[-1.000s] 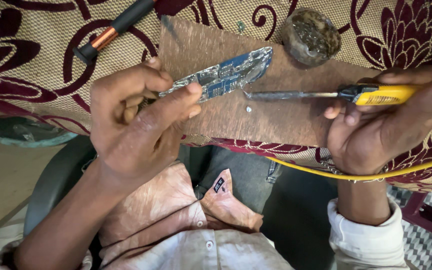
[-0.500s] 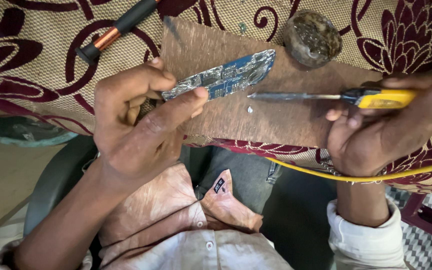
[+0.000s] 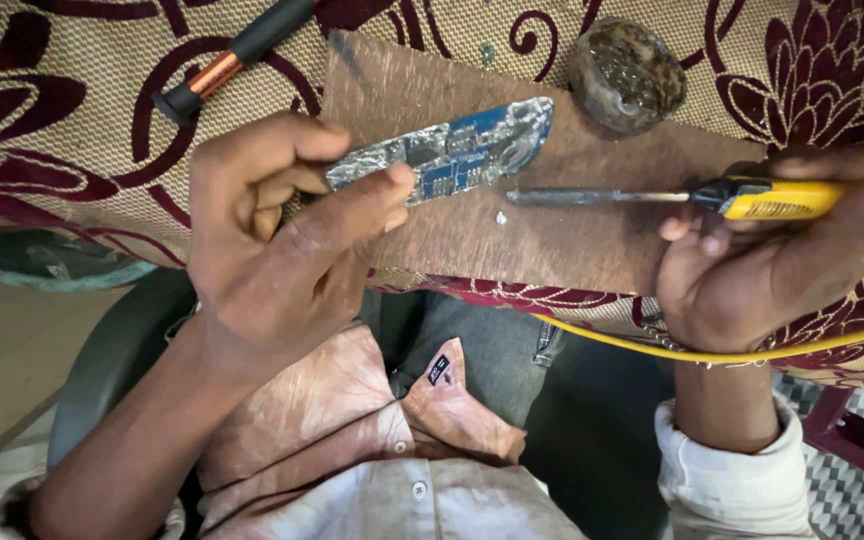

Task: The person uses a soldering iron to apply solder to various points on a small blue circuit board. They hold the board steady with one hand while carefully moving the soldering iron tip across different components and pads.

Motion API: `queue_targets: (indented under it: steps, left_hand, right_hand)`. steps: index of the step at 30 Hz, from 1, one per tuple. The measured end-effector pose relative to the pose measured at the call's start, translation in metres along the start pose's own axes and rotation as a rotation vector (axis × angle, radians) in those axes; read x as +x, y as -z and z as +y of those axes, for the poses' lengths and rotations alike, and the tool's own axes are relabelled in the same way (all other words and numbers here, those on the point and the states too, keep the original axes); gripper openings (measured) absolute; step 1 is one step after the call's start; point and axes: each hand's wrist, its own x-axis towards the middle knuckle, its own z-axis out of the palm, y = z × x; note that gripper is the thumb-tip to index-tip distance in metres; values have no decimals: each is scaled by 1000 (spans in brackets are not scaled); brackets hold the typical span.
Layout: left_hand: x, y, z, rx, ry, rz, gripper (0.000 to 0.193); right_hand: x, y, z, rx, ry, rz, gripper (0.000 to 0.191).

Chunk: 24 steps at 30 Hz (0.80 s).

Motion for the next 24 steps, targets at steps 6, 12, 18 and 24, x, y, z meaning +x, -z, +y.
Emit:
queue_targets:
  steps: [6, 12, 18, 24]
  left_hand:
    - [2, -1, 0, -42, -5, -19, 37]
    - [3, 2, 3, -1, -7, -35, 37]
    - [3, 1, 4, -5, -3, -36, 40]
    - [5, 3, 6, -15, 4, -41, 40]
  right_hand:
    - [-4, -4, -5, 60, -60, 78, 49]
    - [-3, -10, -11, 64, -97, 71, 49]
    - [-2, -13, -15, 127, -136, 73, 50]
    - [-2, -11, -11, 139, -127, 93, 47]
